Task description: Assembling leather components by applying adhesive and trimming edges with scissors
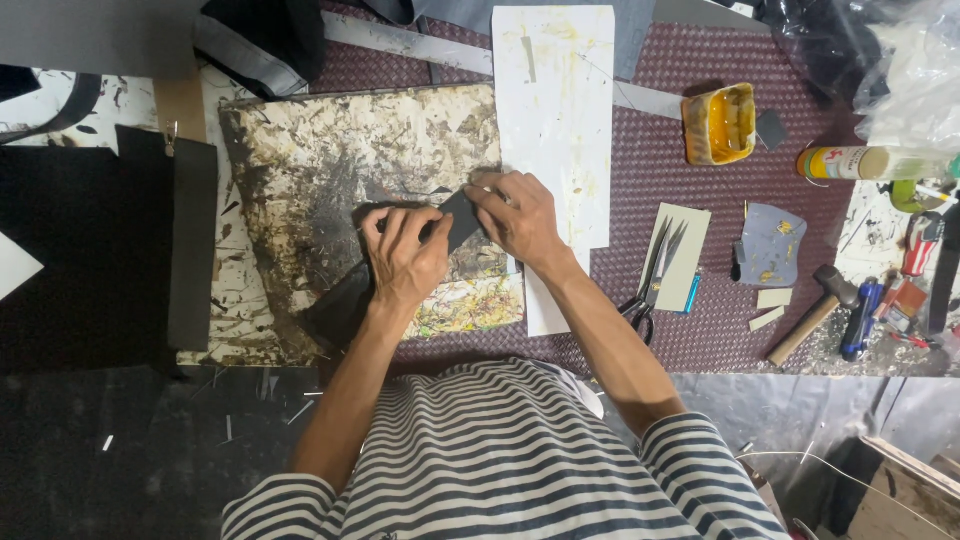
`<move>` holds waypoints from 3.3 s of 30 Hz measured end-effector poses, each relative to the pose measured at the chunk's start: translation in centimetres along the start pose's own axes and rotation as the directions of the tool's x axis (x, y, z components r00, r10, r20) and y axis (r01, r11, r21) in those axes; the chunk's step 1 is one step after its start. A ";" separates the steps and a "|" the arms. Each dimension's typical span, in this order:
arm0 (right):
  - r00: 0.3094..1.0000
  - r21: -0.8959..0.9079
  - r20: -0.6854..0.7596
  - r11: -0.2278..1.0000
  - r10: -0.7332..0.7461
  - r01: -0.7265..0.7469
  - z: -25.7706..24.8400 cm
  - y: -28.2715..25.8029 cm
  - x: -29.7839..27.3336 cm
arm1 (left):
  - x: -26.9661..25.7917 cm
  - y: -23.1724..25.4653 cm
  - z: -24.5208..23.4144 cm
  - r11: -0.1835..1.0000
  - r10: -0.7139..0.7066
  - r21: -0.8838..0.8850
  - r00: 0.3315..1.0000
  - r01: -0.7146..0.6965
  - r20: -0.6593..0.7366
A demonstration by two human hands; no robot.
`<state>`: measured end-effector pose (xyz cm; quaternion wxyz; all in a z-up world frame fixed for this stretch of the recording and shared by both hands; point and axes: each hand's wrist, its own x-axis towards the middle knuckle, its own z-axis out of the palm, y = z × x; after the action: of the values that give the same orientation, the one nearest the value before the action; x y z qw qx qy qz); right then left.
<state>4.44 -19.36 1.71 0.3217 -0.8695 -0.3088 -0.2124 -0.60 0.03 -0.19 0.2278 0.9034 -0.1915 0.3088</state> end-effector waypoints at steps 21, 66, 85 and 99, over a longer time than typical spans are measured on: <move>0.851 0.225 -0.017 0.831 0.524 -0.508 -3.4 -6.5 0.6 | 3.2 -0.9 -0.1 0.748 -0.313 -0.419 0.831 0.514 0.460; 0.964 0.279 -0.262 0.960 0.047 0.029 -10.5 -11.9 5.7 | 4.9 7.5 -16.6 0.271 -0.581 -0.648 0.658 0.712 0.479; 0.978 0.387 -0.200 0.922 0.065 0.018 -10.8 -13.9 5.4 | 5.9 8.5 -18.2 0.337 -0.509 -0.722 0.762 0.605 0.400; 0.956 0.602 -0.079 0.778 0.282 -0.179 -12.7 -14.1 6.7 | 5.4 8.4 -18.2 0.135 -0.486 -0.790 0.735 0.597 0.472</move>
<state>-2.38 -16.93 20.50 0.6229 -0.7375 -0.2226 -0.1361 -9.28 1.68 18.57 0.7696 0.6385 0.0004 -0.0009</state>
